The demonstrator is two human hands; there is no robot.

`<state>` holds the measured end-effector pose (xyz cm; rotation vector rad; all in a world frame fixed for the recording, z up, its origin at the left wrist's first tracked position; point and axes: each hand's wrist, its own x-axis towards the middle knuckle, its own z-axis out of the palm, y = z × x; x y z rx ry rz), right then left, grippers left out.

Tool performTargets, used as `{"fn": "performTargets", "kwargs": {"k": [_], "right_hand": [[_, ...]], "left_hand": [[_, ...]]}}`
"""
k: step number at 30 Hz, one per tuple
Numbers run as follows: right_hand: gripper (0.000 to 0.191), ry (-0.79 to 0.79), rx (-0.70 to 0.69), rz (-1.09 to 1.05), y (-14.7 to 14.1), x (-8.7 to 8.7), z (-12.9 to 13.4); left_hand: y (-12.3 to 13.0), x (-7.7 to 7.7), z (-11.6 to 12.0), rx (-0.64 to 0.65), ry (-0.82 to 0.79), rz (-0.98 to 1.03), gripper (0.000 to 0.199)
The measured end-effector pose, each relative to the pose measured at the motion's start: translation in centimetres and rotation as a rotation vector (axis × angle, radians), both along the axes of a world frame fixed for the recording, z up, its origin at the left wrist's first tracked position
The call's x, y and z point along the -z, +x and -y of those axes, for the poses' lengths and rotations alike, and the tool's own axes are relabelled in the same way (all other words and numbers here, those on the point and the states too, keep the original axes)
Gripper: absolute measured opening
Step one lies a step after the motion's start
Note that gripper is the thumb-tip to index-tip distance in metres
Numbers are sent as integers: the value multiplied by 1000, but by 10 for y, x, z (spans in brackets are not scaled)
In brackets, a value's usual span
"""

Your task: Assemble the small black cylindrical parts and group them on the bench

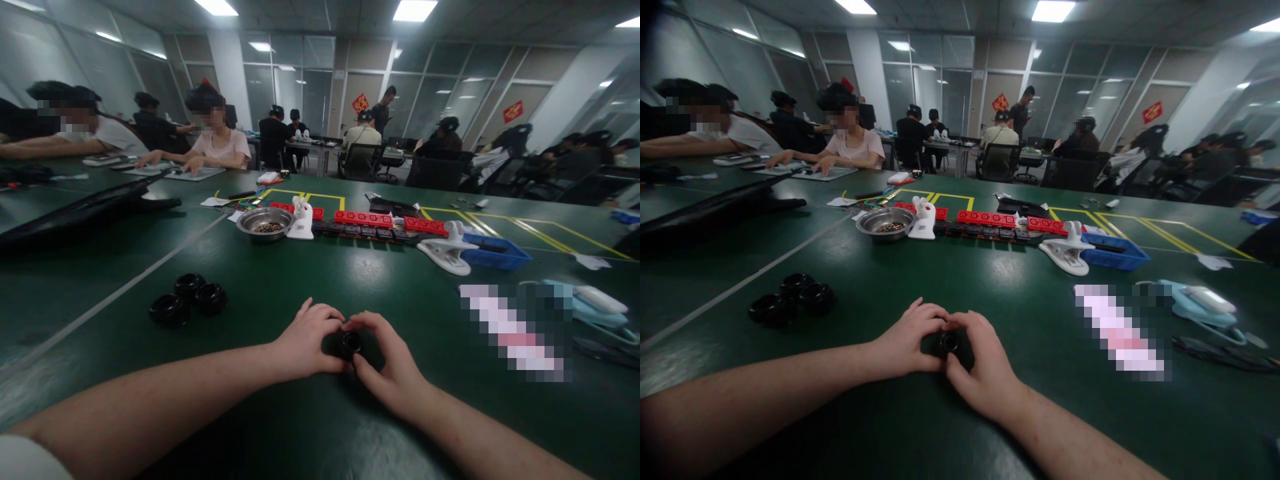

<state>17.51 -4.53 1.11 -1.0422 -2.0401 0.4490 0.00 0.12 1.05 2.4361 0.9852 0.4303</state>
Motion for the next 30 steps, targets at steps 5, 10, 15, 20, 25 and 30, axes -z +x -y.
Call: {"fn": "performTargets", "kwargs": {"k": [5,10,15,20,25,30], "right_hand": [[47,6,34,39,0,-2,0],[44,-4,154,71,-1,6,-2],[49,-41,40,8,0,5,0],[58,32,55,102,1,2,0],[46,29,140,77,0,4,-2],[48,68,-3,95,1,2,1]], "left_hand": [[-1,1,0,7,12,8,37],[0,0,1,9,5,-13,33],[1,0,1,4,-3,-15,39],[0,0,1,-1,10,-1,37],[0,-1,1,3,-2,-6,34],[0,-1,1,1,11,-3,43]]}}
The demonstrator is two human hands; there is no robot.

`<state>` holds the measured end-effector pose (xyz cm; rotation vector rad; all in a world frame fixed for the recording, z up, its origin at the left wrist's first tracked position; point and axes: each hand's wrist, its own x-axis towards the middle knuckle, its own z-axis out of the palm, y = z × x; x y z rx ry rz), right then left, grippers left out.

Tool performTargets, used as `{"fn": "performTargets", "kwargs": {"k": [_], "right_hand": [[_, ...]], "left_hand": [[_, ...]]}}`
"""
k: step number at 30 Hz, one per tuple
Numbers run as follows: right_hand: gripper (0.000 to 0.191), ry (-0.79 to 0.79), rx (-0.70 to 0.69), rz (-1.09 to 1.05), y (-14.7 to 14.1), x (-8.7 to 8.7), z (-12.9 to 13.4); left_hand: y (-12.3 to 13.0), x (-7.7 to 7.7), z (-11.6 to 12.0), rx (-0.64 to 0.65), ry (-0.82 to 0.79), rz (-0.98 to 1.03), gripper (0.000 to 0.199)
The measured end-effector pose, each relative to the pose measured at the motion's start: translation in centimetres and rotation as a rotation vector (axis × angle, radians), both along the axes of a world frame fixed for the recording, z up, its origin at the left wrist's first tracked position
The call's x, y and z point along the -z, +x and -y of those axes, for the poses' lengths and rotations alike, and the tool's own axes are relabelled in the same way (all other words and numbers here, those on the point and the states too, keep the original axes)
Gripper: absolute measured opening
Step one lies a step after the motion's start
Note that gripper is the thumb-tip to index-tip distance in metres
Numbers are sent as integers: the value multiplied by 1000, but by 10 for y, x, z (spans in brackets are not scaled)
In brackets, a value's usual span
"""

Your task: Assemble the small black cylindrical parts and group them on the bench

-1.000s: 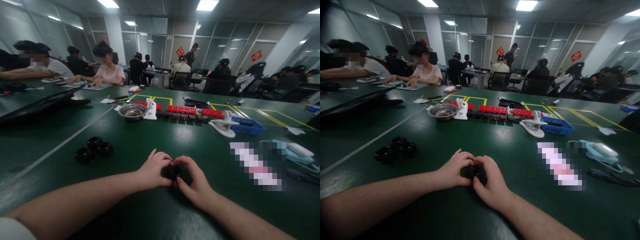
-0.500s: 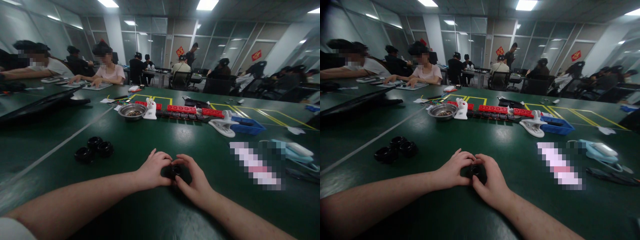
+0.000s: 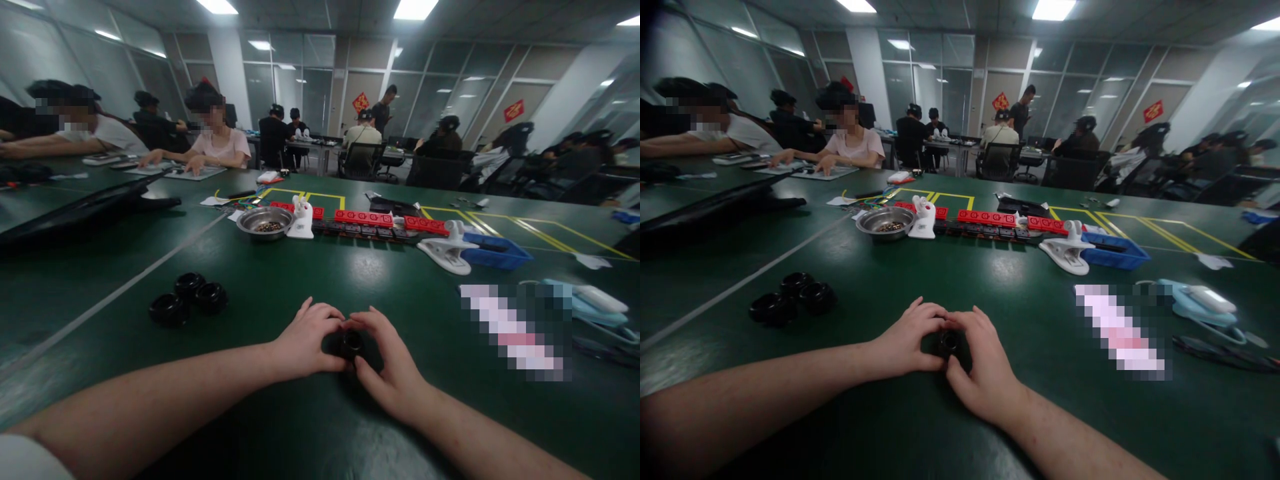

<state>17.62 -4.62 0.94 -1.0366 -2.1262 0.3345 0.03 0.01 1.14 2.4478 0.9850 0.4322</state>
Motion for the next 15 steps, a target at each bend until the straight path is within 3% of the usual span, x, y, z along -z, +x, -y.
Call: {"fn": "performTargets", "kwargs": {"k": [4,10,15], "right_hand": [[53,-1,50,20,0,0,0],[47,2,166,10,-1,3,-3],[46,-65,58,-87,-2,5,-2]], "left_hand": [[-1,0,0,5,-1,1,37],[-1,1,-1,8,-4,-4,35],[0,2,0,-2,-5,-5,38]]}}
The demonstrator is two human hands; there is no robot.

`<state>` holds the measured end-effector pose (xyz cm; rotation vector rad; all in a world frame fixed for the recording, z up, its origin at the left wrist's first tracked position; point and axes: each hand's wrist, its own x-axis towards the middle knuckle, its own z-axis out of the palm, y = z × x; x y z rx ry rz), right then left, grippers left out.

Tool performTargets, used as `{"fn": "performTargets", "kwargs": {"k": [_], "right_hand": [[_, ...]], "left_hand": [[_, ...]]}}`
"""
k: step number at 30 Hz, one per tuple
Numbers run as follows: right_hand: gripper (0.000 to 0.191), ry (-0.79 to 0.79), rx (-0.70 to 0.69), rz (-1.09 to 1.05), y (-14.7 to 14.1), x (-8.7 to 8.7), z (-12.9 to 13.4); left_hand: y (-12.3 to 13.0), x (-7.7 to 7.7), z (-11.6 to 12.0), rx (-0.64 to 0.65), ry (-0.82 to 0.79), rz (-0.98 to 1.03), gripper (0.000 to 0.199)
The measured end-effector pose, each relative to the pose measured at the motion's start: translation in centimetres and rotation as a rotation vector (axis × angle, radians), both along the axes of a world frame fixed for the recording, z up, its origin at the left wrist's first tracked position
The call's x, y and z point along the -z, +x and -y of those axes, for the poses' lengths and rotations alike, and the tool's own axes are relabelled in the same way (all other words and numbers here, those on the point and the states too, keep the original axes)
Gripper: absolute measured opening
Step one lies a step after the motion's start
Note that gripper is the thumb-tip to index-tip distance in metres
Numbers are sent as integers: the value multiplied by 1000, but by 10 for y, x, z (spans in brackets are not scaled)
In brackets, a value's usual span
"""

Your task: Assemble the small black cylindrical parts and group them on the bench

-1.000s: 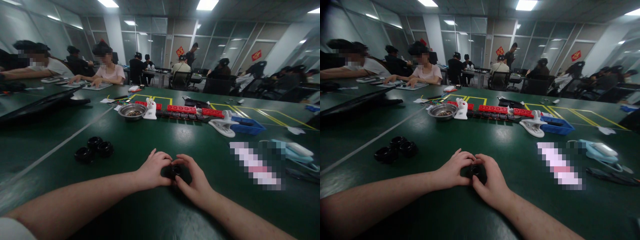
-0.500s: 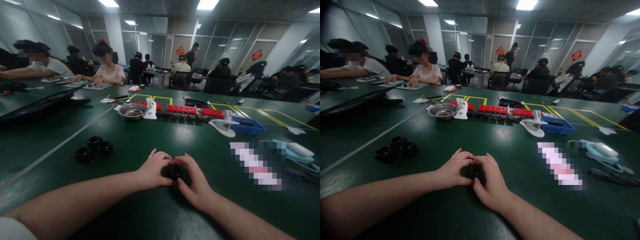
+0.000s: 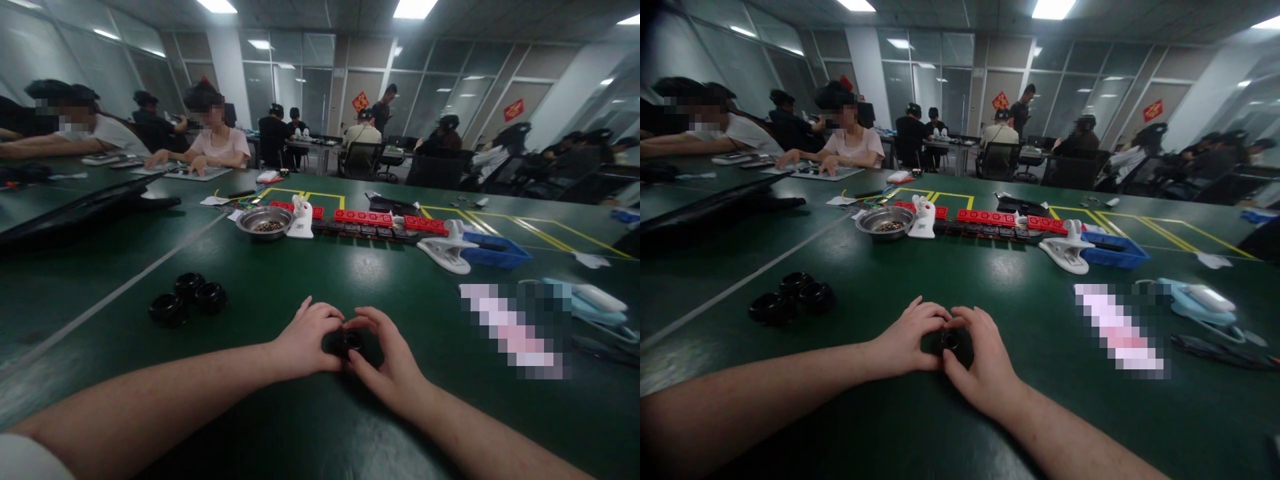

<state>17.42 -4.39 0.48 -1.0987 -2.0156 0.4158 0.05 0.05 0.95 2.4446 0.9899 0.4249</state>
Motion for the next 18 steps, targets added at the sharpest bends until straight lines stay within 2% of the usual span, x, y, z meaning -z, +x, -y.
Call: {"fn": "performTargets", "kwargs": {"k": [5,12,15,18], "right_hand": [[50,-48,-96,-24,2,-1,1],[53,-25,-180,-13,4,-5,4],[52,32,-139,17,2,-8,5],[49,61,-33,64,0,-9,5]], "left_hand": [[-1,1,-1,13,3,24,54],[-4,-1,-4,89,-39,22,53],[-4,-1,-6,136,-42,10,44],[-3,1,-6,105,-44,17,39]]}}
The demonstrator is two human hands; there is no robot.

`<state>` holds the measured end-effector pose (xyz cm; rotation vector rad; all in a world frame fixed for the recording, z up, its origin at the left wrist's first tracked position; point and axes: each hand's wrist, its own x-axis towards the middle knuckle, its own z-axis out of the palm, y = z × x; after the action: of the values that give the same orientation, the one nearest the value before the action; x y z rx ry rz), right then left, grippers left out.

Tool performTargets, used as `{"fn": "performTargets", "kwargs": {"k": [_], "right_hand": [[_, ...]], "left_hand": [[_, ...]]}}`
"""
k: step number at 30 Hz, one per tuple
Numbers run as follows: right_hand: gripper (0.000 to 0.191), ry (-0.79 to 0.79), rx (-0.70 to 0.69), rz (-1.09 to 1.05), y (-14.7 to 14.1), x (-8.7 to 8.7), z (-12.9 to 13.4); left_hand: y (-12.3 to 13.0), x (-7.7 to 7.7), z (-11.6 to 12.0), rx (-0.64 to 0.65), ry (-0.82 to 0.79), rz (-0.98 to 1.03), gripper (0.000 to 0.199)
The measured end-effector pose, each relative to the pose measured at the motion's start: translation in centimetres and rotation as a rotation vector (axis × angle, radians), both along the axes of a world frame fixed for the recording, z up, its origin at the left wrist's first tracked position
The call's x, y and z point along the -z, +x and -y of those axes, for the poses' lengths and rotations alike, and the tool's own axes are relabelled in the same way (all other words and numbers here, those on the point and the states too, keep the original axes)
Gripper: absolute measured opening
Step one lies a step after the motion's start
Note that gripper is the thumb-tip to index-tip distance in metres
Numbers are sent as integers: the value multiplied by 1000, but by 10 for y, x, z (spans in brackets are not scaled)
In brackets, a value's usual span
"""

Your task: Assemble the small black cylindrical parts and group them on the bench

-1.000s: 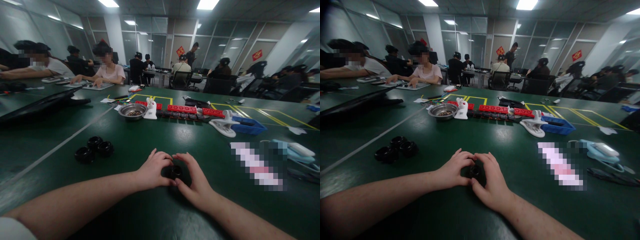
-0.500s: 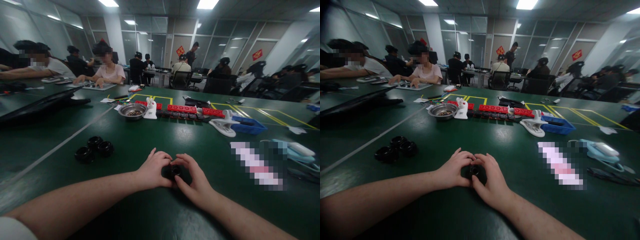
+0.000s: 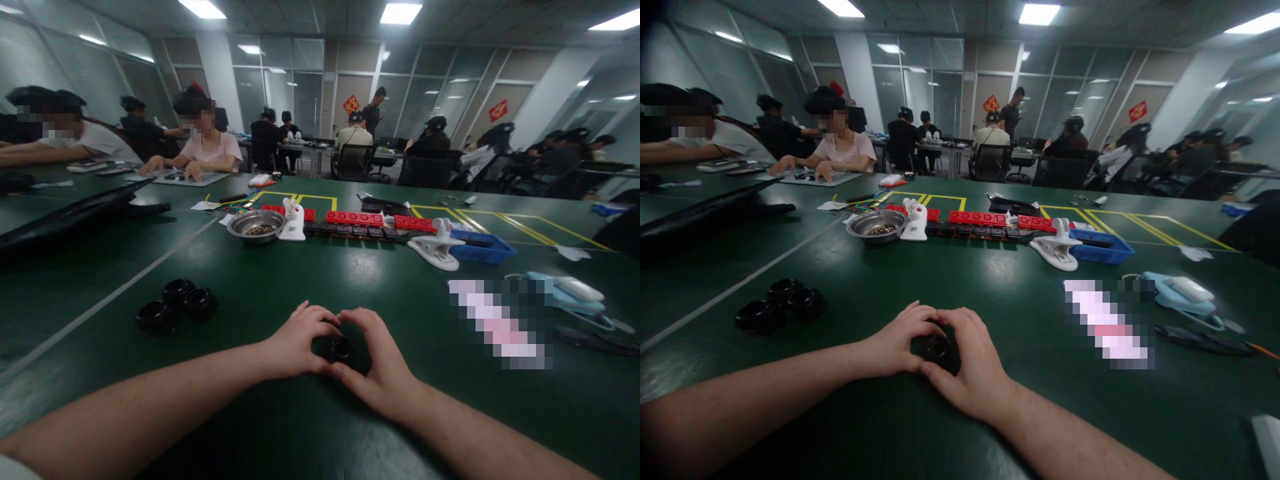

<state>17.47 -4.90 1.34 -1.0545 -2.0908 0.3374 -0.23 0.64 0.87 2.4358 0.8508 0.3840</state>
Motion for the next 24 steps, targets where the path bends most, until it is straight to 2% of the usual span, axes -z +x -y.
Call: {"fn": "performTargets", "kwargs": {"k": [3,8,15,18,21,24], "right_hand": [[43,-41,37,29,-1,0,-1],[50,41,-78,27,0,0,-1],[50,-47,62,9,0,6,-3],[46,-39,13,17,1,5,-2],[50,2,-63,20,1,3,-1],[54,6,-33,22,1,2,-2]], "left_hand": [[2,0,2,-49,4,14,42],[3,-1,5,-92,7,31,48],[2,5,4,-105,30,43,43],[3,4,4,-109,35,38,44],[3,2,5,-117,32,43,48],[3,2,5,-121,23,46,45]]}}
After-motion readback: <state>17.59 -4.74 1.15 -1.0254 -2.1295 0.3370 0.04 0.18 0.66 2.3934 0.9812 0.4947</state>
